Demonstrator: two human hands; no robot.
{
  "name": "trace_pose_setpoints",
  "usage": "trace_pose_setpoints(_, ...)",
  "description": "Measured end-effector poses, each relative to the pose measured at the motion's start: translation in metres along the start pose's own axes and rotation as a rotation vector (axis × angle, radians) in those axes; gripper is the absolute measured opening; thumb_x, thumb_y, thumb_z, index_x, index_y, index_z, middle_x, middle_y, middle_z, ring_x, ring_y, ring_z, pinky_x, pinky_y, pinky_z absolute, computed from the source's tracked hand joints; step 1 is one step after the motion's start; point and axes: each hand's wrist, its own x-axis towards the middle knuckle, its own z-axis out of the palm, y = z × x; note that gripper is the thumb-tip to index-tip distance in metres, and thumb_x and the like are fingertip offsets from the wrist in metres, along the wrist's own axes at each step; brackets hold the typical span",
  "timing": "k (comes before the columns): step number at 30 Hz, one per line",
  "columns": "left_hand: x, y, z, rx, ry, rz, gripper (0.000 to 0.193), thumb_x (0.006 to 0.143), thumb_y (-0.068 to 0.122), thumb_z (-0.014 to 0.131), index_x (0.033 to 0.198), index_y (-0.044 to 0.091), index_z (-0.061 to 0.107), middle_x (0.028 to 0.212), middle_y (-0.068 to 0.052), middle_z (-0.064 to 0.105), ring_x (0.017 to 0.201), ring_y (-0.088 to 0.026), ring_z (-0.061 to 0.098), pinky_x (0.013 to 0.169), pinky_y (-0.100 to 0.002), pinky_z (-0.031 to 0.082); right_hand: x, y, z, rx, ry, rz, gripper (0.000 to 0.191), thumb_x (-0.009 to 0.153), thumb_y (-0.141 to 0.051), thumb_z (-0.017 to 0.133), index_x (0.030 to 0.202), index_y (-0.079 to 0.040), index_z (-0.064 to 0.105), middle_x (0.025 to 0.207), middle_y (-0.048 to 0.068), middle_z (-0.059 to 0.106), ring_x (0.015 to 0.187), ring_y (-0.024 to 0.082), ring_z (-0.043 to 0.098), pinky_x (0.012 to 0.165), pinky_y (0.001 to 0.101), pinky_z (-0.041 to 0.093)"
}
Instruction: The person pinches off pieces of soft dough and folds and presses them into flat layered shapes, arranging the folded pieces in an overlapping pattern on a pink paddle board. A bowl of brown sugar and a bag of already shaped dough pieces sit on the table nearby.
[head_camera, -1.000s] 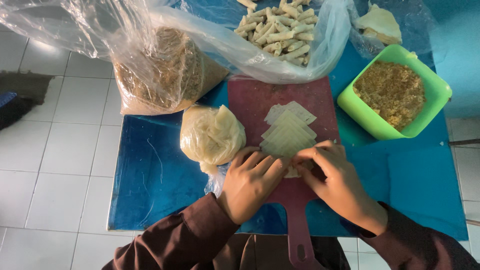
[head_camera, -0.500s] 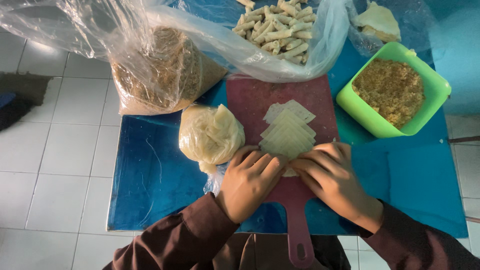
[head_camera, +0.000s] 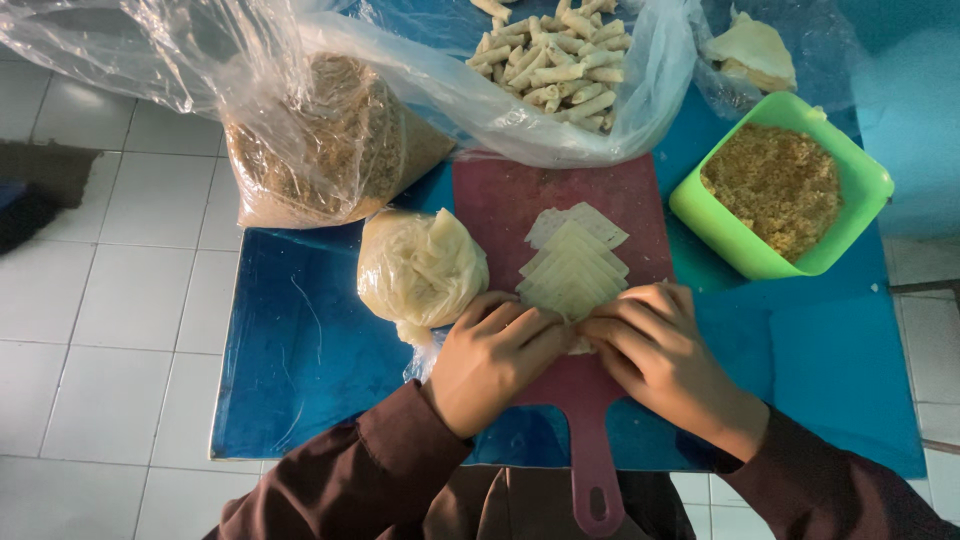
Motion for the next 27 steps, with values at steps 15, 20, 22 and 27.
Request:
trace_pose_setpoints(15, 0.005, 0.002, 0.011, -0.077, 0.026, -0.130, 0.015, 0.096, 0.015, 0.071, 0.102, 0.005, 0.062, 0.092, -0.007, 0.068, 0.091, -0.025, 0.070, 0.090, -0.041, 0.053, 0.008, -0.008, 0.012, -0.024, 0.029, 0.083, 0.026, 0.082, -0.024, 0.081, 0.097, -0.008, 0.067, 0.098, 0.004, 0.064, 0.104, 0.027, 0.057, 0.092, 0.0453, 0.040)
trace_pose_setpoints(20, 0.005, 0.003, 0.012, -0.058, 0.035, -0.139, 0.016, 0.095, 0.015, 0.072, 0.099, 0.005, 0.061, 0.089, -0.008, 0.067, 0.090, -0.027, 0.069, 0.089, -0.041, 0.053, 0.008, -0.009, 0.010, -0.030, -0.027, 0.141, 0.035, 0.074, -0.024, 0.082, 0.099, -0.006, 0.067, 0.100, 0.009, 0.062, 0.104, 0.031, 0.055, 0.089, 0.0460, 0.039)
trace_pose_setpoints(22, 0.005, 0.002, 0.012, -0.058, 0.033, -0.129, 0.016, 0.094, 0.015, 0.072, 0.100, 0.005, 0.060, 0.089, -0.008, 0.067, 0.090, -0.027, 0.070, 0.089, -0.041, 0.053, 0.007, -0.008, 0.009, -0.003, -0.028, 0.139, 0.037, 0.073, -0.024, 0.082, 0.101, -0.006, 0.066, 0.101, 0.009, 0.061, 0.105, 0.030, 0.054, 0.090, 0.0464, 0.039)
trace_pose_setpoints(27, 0.005, 0.002, 0.011, -0.081, 0.012, -0.138, 0.016, 0.095, 0.014, 0.072, 0.101, 0.005, 0.061, 0.088, -0.008, 0.067, 0.088, -0.027, 0.070, 0.090, -0.042, 0.053, 0.007, -0.009, 0.013, -0.090, 0.002, 0.130, 0.032, 0.079, -0.027, 0.083, 0.099, -0.009, 0.065, 0.102, 0.004, 0.061, 0.107, 0.027, 0.055, 0.092, 0.0466, 0.039)
